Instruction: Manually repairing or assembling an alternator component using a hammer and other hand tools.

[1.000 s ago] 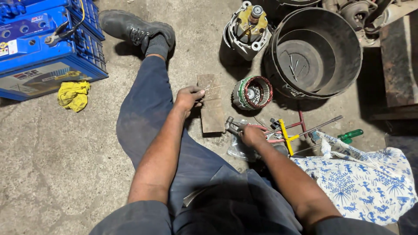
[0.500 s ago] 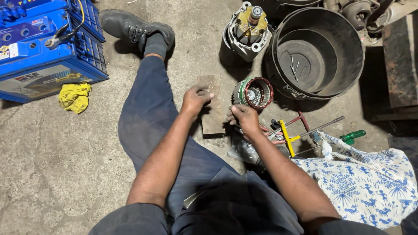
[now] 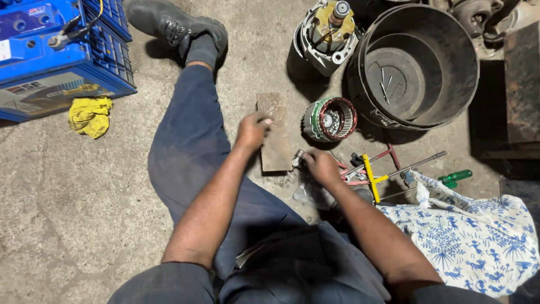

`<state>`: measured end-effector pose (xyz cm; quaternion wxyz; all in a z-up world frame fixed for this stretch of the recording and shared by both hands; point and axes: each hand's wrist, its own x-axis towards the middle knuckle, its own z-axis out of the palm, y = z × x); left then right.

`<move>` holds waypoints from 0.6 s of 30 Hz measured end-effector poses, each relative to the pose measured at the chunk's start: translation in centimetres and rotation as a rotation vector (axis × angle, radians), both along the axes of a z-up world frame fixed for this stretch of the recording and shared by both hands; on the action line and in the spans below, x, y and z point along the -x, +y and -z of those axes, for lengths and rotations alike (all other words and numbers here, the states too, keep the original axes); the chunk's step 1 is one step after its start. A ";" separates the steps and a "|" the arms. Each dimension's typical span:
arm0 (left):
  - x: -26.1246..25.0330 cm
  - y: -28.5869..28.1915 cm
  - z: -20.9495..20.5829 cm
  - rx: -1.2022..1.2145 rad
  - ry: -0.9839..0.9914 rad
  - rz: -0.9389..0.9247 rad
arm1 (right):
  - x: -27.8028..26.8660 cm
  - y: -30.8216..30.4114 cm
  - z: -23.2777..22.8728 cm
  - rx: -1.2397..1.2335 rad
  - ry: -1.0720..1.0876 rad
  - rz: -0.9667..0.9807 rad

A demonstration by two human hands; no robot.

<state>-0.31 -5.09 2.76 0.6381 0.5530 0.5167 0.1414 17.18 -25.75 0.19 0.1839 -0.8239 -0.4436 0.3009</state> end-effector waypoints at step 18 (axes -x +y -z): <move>2.2 2.2 7.3 -0.339 0.309 0.016 | -0.5 -4.9 2.7 0.511 -0.483 -0.526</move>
